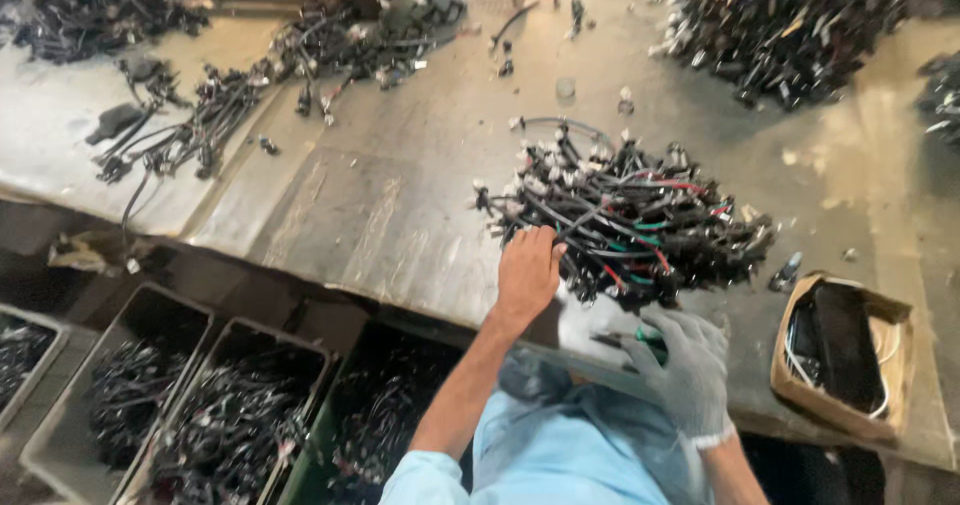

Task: The person repeatedly picks up wire harnesses from a pile on the table, uses pliers to strip the outer insulation from the ends, and places the processed wires back on the table. The person handles each wire individually, stripping the sheath to expose inner conductors.

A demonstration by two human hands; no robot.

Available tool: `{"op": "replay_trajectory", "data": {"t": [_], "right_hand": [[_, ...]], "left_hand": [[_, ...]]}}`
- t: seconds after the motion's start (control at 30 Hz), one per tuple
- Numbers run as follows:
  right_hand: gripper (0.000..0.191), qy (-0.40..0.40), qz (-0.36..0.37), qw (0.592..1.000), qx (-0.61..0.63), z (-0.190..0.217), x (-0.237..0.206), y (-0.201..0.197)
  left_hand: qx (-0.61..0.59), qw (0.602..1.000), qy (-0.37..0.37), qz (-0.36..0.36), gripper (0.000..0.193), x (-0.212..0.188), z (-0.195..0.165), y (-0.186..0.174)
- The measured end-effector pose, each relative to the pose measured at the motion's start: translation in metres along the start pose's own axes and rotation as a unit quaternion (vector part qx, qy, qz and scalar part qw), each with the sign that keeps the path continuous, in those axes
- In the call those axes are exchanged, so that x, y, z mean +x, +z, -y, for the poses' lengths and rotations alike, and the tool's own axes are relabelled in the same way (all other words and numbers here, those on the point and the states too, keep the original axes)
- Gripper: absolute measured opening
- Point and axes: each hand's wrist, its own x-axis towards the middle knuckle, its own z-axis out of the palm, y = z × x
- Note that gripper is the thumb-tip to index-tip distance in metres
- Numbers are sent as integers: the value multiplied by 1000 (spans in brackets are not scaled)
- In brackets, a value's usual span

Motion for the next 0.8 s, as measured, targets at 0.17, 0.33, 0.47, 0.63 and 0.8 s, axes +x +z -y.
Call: {"op": "replay_trajectory", "data": {"t": [0.17,0.33,0.47,0.63,0.8], "right_hand": [[36,-35,-131,990,42,34,3,-46],[32,-70,15,995,70,35,5,-37],[22,101,90,974,181,14,-12,-29],[25,199,215,933,208,0,-24,-36],[26,280,284,903,163,13,-20,-48]], "left_hand": [[-112,967,192,122,26,-32,-46,-45],[-181,958,175,140,16,-74,-61,-41],[-156,971,164,83,14,-83,-38,-36],[-341,917,-48,200,24,-105,-41,-29],[-272,947,-30,168,34,-105,-46,-21]]}}
